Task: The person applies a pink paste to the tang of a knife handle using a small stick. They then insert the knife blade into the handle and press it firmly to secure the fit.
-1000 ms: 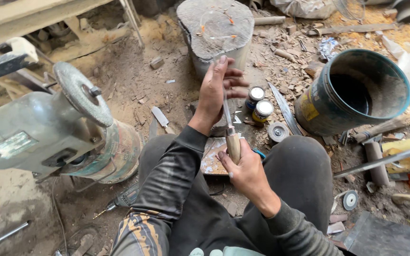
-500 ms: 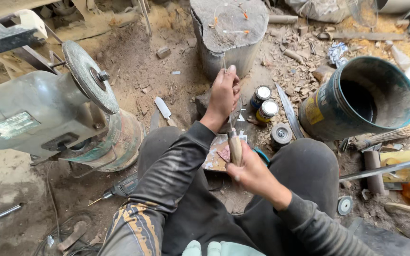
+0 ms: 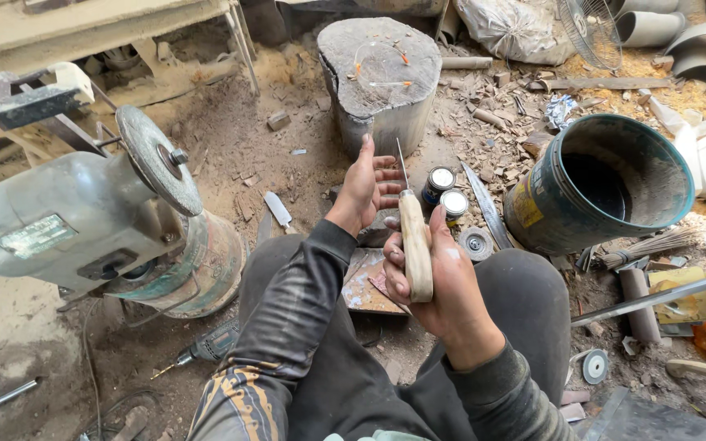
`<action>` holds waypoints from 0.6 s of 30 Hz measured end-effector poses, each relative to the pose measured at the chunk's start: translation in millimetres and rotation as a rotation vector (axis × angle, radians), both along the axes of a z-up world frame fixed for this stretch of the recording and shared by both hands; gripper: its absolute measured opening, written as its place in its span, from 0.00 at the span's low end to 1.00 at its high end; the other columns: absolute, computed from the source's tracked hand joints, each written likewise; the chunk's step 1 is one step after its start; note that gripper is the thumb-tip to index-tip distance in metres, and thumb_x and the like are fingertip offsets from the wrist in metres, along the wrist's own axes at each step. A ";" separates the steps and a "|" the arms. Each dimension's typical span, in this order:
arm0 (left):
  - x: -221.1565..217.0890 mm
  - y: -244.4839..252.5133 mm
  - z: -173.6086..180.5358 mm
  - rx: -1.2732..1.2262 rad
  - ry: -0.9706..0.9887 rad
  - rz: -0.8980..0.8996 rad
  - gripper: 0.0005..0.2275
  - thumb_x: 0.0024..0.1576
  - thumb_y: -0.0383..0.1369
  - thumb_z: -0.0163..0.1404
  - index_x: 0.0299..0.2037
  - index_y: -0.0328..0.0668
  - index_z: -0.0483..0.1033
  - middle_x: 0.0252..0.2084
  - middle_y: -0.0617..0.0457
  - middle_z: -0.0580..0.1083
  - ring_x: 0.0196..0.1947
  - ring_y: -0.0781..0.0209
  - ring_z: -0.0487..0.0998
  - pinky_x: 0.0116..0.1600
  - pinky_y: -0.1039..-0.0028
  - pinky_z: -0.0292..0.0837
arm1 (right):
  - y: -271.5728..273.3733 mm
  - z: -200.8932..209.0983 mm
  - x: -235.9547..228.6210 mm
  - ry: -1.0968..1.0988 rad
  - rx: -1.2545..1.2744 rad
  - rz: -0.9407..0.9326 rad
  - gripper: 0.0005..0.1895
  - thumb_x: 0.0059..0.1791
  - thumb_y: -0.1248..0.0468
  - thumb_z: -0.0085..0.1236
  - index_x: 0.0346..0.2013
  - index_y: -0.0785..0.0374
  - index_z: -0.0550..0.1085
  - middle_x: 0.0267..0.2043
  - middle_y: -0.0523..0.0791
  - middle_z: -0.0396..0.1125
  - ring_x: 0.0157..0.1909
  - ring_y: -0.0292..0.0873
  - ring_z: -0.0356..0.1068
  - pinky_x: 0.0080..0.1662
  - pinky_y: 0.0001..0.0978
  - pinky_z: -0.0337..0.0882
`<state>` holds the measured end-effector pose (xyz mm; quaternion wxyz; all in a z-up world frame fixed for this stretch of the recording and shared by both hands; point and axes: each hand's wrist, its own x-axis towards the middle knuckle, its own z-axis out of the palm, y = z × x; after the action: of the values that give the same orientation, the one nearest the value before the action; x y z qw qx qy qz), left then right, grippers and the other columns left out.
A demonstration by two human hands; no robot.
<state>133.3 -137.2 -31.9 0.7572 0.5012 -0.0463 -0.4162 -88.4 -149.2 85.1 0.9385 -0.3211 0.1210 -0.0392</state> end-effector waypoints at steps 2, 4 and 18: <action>-1.4 -1.8 -3.8 -0.005 0.002 0.010 0.38 0.61 0.62 0.30 0.60 0.29 0.64 0.45 0.40 0.74 0.37 0.53 0.78 0.36 0.63 0.80 | -1.8 1.4 -1.2 0.000 0.016 -0.014 0.34 0.59 0.40 0.24 0.54 0.69 0.62 0.28 0.45 0.58 0.19 0.38 0.58 0.25 0.29 0.61; -3.6 -3.1 -5.7 -0.011 -0.012 0.001 0.37 0.61 0.61 0.30 0.60 0.29 0.64 0.46 0.39 0.74 0.38 0.52 0.79 0.37 0.63 0.81 | -2.6 1.1 -3.8 -0.024 0.021 -0.002 0.34 0.59 0.39 0.24 0.54 0.69 0.62 0.29 0.45 0.58 0.19 0.38 0.58 0.26 0.29 0.61; 22.1 10.0 -0.1 -0.370 0.166 0.015 0.12 0.64 0.34 0.49 0.49 0.31 0.75 0.34 0.51 0.77 0.33 0.61 0.77 0.38 0.69 0.80 | -2.5 -9.8 3.8 0.230 -0.229 0.190 0.24 0.56 0.59 0.35 0.60 0.73 0.63 0.40 0.53 0.74 0.28 0.42 0.72 0.25 0.25 0.68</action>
<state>155.4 -127.2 -31.9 0.8405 0.3180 -0.0558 -0.4350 -84.6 -151.7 75.3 0.8752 -0.4382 0.1913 0.0732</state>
